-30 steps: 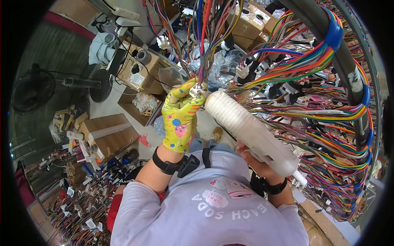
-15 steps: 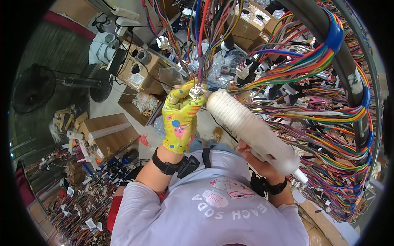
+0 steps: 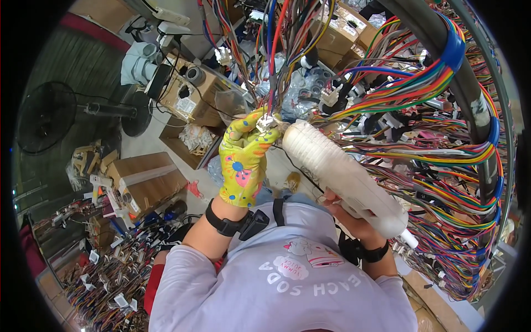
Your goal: The person takes a glove from a plastic bag and puts it on, then picks up a glue gun and applies glue to the connectors of several wire harnesses hanging on a rack.
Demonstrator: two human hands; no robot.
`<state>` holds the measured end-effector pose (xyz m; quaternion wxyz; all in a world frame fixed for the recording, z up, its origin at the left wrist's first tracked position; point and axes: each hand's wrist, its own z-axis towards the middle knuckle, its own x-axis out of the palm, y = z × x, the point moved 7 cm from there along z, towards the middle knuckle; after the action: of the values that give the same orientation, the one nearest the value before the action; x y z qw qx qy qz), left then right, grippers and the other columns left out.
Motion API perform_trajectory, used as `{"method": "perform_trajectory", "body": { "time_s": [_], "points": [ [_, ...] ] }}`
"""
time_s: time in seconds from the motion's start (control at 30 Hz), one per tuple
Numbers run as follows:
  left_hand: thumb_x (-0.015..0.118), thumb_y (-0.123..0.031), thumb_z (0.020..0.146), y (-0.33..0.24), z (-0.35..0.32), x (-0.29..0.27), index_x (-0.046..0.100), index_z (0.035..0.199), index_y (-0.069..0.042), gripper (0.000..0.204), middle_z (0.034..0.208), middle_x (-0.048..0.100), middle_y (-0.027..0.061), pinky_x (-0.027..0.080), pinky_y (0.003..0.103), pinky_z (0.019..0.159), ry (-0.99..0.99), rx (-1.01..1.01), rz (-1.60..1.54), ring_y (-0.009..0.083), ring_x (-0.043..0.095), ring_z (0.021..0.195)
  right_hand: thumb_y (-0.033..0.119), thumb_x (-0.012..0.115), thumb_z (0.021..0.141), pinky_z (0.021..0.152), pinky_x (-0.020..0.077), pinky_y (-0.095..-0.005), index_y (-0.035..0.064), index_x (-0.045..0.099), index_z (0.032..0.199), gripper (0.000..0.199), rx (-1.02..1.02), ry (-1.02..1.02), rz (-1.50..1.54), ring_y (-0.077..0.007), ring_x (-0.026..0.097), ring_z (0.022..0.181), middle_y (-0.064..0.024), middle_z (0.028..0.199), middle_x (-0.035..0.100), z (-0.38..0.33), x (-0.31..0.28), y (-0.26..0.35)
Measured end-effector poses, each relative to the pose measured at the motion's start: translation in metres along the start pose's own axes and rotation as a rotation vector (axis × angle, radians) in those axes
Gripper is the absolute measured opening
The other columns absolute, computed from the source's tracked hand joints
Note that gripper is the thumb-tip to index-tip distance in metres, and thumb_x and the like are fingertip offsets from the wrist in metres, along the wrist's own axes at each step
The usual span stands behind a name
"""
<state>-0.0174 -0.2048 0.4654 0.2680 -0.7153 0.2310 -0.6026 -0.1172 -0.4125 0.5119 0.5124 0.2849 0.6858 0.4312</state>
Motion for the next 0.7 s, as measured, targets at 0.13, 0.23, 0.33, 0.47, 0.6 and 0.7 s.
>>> {"method": "perform_trajectory", "body": {
  "time_s": [0.13, 0.23, 0.33, 0.47, 0.6, 0.7],
  "points": [
    [0.063, 0.013, 0.076, 0.001, -0.001, -0.001, 0.055, 0.107, -0.001, 0.034, 0.116, 0.057, 0.0157, 0.05, 0.035, 0.089, 0.031, 0.015, -0.015, 0.025, 0.06, 0.103, -0.009, 0.058, 0.08, 0.082, 0.0507, -0.0319, 0.0022, 0.048, 0.121, 0.043, 0.02, 0.004, -0.022, -0.0177, 0.057, 0.092, -0.0078, 0.102, 0.056, -0.004, 0.002, -0.005],
    [0.064, 0.013, 0.077, 0.003, 0.0, -0.003, 0.056, 0.107, 0.0, 0.034, 0.117, 0.057, 0.0161, 0.05, 0.034, 0.089, 0.035, 0.03, -0.007, 0.0245, 0.06, 0.103, -0.009, 0.058, 0.08, 0.081, 0.0508, -0.0315, 0.0024, 0.048, 0.121, 0.044, 0.048, -0.008, 0.011, -0.0176, 0.057, 0.092, -0.0076, 0.101, 0.056, -0.008, 0.002, -0.01],
    [0.064, 0.012, 0.077, -0.001, -0.001, 0.0, 0.056, 0.109, 0.0, 0.035, 0.119, 0.056, 0.0161, 0.05, 0.033, 0.088, 0.035, 0.021, 0.006, 0.0233, 0.06, 0.102, -0.009, 0.059, 0.079, 0.079, 0.0505, -0.0302, 0.0024, 0.049, 0.12, 0.043, -0.005, 0.02, 0.041, -0.0169, 0.057, 0.091, -0.0072, 0.099, 0.056, -0.004, -0.002, -0.006],
    [0.064, 0.011, 0.077, -0.004, -0.003, 0.004, 0.057, 0.111, 0.0, 0.037, 0.12, 0.056, 0.0157, 0.049, 0.03, 0.087, 0.048, 0.039, 0.085, 0.0205, 0.06, 0.101, -0.009, 0.061, 0.078, 0.076, 0.0494, -0.0287, 0.0017, 0.052, 0.114, 0.039, -0.011, 0.005, -0.039, -0.0161, 0.057, 0.089, -0.0066, 0.095, 0.057, -0.002, -0.002, 0.004],
    [0.064, 0.011, 0.076, -0.007, -0.003, 0.001, 0.057, 0.111, -0.001, 0.038, 0.12, 0.057, 0.0156, 0.049, 0.03, 0.087, 0.052, 0.071, 0.104, 0.0191, 0.06, 0.1, -0.009, 0.06, 0.078, 0.076, 0.0493, -0.0287, 0.0014, 0.052, 0.112, 0.037, -0.026, 0.003, -0.028, -0.0162, 0.057, 0.087, -0.0064, 0.094, 0.057, 0.001, -0.003, 0.007],
    [0.062, 0.012, 0.076, -0.013, -0.003, 0.001, 0.058, 0.111, -0.003, 0.038, 0.12, 0.057, 0.016, 0.049, 0.036, 0.091, 0.042, 0.142, 0.244, 0.0258, 0.059, 0.106, -0.008, 0.061, 0.078, 0.076, 0.0492, -0.0288, 0.0012, 0.052, 0.112, 0.036, -0.011, 0.019, 0.006, -0.0161, 0.057, 0.087, -0.0065, 0.093, 0.057, 0.001, -0.003, 0.006]
  ]
}}
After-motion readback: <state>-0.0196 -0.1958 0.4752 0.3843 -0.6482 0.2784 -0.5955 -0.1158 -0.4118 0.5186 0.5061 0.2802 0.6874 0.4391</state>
